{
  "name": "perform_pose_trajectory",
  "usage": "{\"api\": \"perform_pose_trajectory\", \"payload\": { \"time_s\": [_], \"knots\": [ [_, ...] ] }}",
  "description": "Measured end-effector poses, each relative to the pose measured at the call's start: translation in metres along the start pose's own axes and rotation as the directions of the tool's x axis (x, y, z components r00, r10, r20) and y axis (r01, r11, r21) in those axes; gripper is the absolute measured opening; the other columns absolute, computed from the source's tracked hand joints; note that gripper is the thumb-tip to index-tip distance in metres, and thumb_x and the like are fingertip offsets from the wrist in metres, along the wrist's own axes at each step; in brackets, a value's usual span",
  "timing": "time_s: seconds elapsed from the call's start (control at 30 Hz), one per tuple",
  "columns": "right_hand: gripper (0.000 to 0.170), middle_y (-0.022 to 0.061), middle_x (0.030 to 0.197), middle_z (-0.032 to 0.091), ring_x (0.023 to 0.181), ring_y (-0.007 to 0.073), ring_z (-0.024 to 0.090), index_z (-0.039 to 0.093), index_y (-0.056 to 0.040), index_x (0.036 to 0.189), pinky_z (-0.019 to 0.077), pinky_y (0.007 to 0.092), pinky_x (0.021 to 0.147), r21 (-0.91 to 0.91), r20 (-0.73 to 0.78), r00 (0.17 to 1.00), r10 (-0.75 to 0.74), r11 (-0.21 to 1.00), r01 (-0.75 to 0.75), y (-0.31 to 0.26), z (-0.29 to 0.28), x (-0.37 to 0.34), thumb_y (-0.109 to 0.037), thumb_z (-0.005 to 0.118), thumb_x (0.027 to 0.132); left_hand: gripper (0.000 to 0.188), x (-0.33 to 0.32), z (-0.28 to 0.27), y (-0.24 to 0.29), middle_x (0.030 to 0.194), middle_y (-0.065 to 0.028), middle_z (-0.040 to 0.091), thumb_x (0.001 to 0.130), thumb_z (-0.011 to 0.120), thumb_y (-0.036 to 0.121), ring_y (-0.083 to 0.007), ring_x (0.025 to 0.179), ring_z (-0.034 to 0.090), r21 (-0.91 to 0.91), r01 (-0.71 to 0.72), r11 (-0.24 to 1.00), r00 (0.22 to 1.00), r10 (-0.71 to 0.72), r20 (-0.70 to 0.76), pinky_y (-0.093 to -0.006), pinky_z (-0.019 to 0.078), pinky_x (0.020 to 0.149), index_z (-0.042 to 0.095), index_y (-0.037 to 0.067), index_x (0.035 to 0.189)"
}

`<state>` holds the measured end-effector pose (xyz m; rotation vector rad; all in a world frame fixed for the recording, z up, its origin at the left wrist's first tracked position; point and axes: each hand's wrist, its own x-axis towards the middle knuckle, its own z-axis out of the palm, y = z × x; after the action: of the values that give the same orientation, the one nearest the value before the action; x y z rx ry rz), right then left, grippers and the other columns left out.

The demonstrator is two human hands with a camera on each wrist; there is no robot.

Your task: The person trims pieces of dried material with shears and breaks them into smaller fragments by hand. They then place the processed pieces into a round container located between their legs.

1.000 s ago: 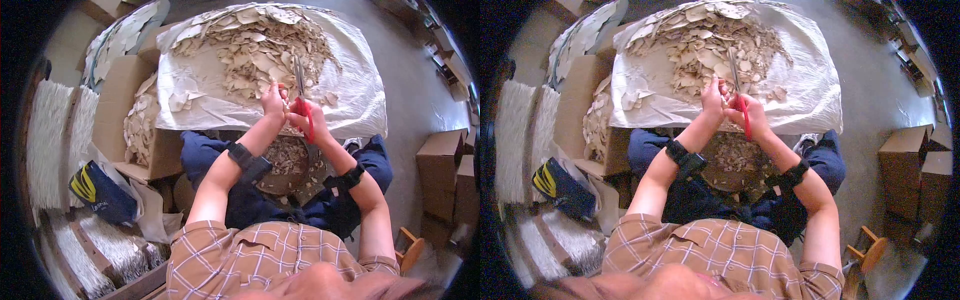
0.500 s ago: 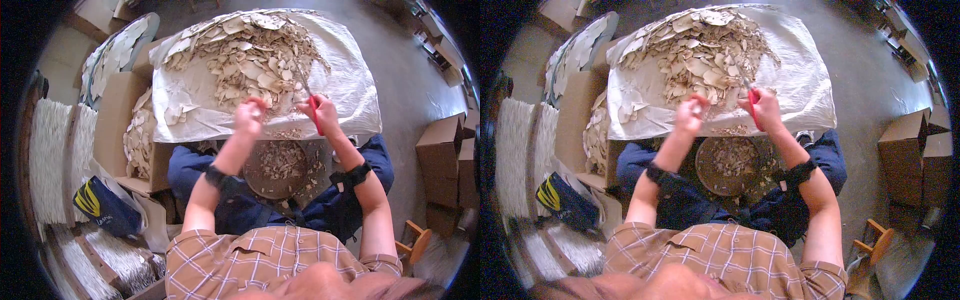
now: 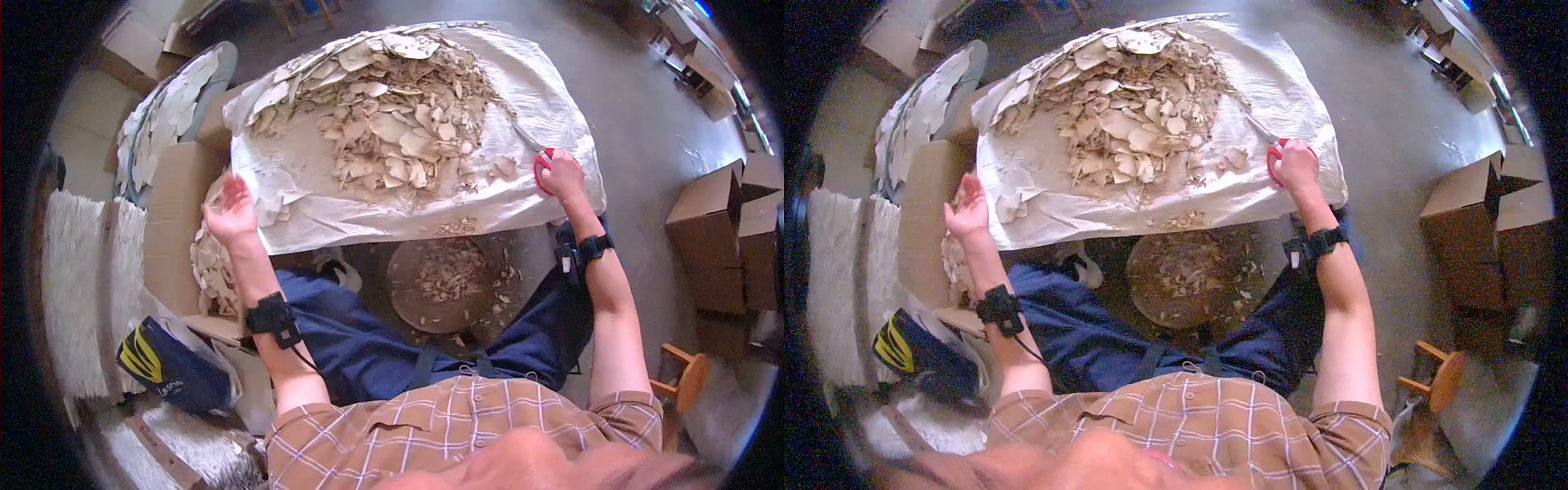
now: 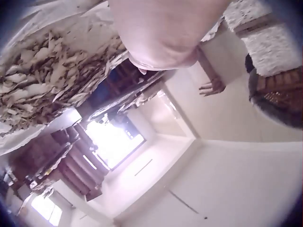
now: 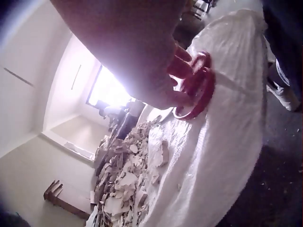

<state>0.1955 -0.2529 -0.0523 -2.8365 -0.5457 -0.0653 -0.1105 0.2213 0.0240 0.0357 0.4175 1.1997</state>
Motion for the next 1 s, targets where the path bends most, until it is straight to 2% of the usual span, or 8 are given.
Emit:
{"api": "perform_pose_trajectory", "payload": {
  "time_s": [0.1, 0.17, 0.27, 0.4, 0.67, 0.8, 0.93, 1.0],
  "knots": [
    [0.024, 0.0185, 0.098, 0.056, 0.091, 0.0297, 0.055, 0.058, -0.0026, 0.091, 0.0431, 0.0373, 0.08, -0.221, -0.043, 0.991, -0.124, 0.969, 0.112, -0.013, -0.012, -0.001, -0.017, 0.056, 0.072, 0.044, -0.017, 0.005, -0.038, 0.11, -0.0258, 0.046, 0.086, 0.04, 0.035, -0.0366, 0.1, 0.048, 0.16, 0.161, 0.974, 0.965, -0.189, 0.183, -0.0511, 0.0408, 0.084, 0.031, 0.001, 0.112],
    [0.031, 0.0178, 0.102, 0.054, 0.096, 0.0311, 0.051, 0.055, -0.0037, 0.1, 0.0399, 0.037, 0.085, 0.043, -0.087, 0.961, -0.263, 0.963, 0.267, -0.02, -0.004, -0.002, -0.022, 0.055, 0.075, 0.032, -0.029, 0.003, -0.06, 0.099, -0.0203, 0.054, 0.086, 0.042, 0.032, -0.0318, 0.093, 0.053, 0.256, 0.409, 0.876, 0.85, -0.468, 0.243, -0.0472, 0.0422, 0.085, 0.043, 0.003, 0.1],
    [0.041, 0.0185, 0.105, 0.053, 0.1, 0.0333, 0.048, 0.051, -0.0046, 0.107, 0.037, 0.039, 0.087, 0.336, -0.165, 0.936, -0.311, 0.875, 0.35, -0.048, 0.02, -0.01, -0.027, 0.059, 0.074, 0.028, -0.04, 0.006, -0.084, 0.093, -0.0141, 0.057, 0.085, 0.044, 0.031, -0.0267, 0.081, 0.057, 0.318, 0.44, 0.84, 0.849, -0.505, 0.158, -0.0429, 0.045, 0.08, 0.049, 0.005, 0.094],
    [0.038, 0.0161, 0.11, 0.049, 0.104, 0.0336, 0.044, 0.055, -0.0081, 0.103, 0.0351, 0.042, 0.088, 0.341, -0.282, 0.92, -0.27, 0.869, 0.36, -0.108, 0.06, -0.033, -0.026, 0.063, 0.07, 0.03, -0.072, 0.021, -0.113, 0.092, -0.0103, 0.058, 0.085, 0.044, 0.033, -0.0234, 0.072, 0.057, 0.478, 0.37, 0.796, 0.825, -0.518, 0.225, -0.0402, 0.0468, 0.072, 0.051, 0.005, 0.093],
    [0.019, 0.0129, 0.101, 0.053, 0.097, 0.0306, 0.048, 0.06, -0.0082, 0.09, 0.0382, 0.0387, 0.085, 0.26, -0.332, 0.798, -0.504, 0.764, 0.591, -0.133, 0.043, -0.107, -0.011, 0.06, 0.071, 0.032, -0.073, 0.024, -0.102, 0.086, -0.0077, 0.056, 0.085, 0.043, 0.036, -0.0193, 0.064, 0.054, 0.501, 0.325, 0.802, 0.859, -0.473, 0.198, -0.0365, 0.0466, 0.064, 0.05, 0.007, 0.095],
    [0.016, 0.0101, 0.096, 0.055, 0.094, 0.0297, 0.05, 0.062, -0.0094, 0.084, 0.0428, 0.0375, 0.079, 0.262, -0.049, 0.809, -0.586, 0.774, 0.577, -0.11, 0.022, -0.122, -0.01, 0.062, 0.068, 0.032, -0.078, 0.024, -0.103, 0.086, -0.0078, 0.056, 0.085, 0.043, 0.036, -0.0193, 0.063, 0.053, 0.494, 0.328, 0.805, 0.859, -0.472, 0.198, -0.0364, 0.0468, 0.062, 0.051, 0.007, 0.095],
    [0.018, 0.0099, 0.088, 0.056, 0.091, 0.031, 0.051, 0.061, -0.0095, 0.083, 0.0438, 0.0383, 0.078, 0.316, 0.091, 0.658, -0.747, 0.648, 0.693, -0.11, 0.009, -0.118, -0.004, 0.056, 0.066, 0.032, -0.083, 0.028, -0.106, 0.083, -0.0076, 0.056, 0.085, 0.042, 0.036, -0.0187, 0.061, 0.052, 0.497, 0.321, 0.806, 0.871, -0.458, 0.18, -0.036, 0.0461, 0.061, 0.052, 0.006, 0.094],
    [0.03, 0.011, 0.094, 0.055, 0.094, 0.0323, 0.049, 0.058, -0.009, 0.093, 0.0434, 0.0384, 0.079, 0.381, 0.068, 0.793, -0.606, 0.75, 0.54, -0.12, 0.005, -0.115, -0.001, 0.054, 0.064, 0.03, -0.083, 0.03, -0.106, 0.082, -0.0079, 0.059, 0.085, 0.042, 0.032, -0.0191, 0.064, 0.05, 0.469, 0.33, 0.819, 0.862, -0.464, 0.204, -0.0353, 0.0435, 0.066, 0.054, 0.005, 0.091]
  ]
}}
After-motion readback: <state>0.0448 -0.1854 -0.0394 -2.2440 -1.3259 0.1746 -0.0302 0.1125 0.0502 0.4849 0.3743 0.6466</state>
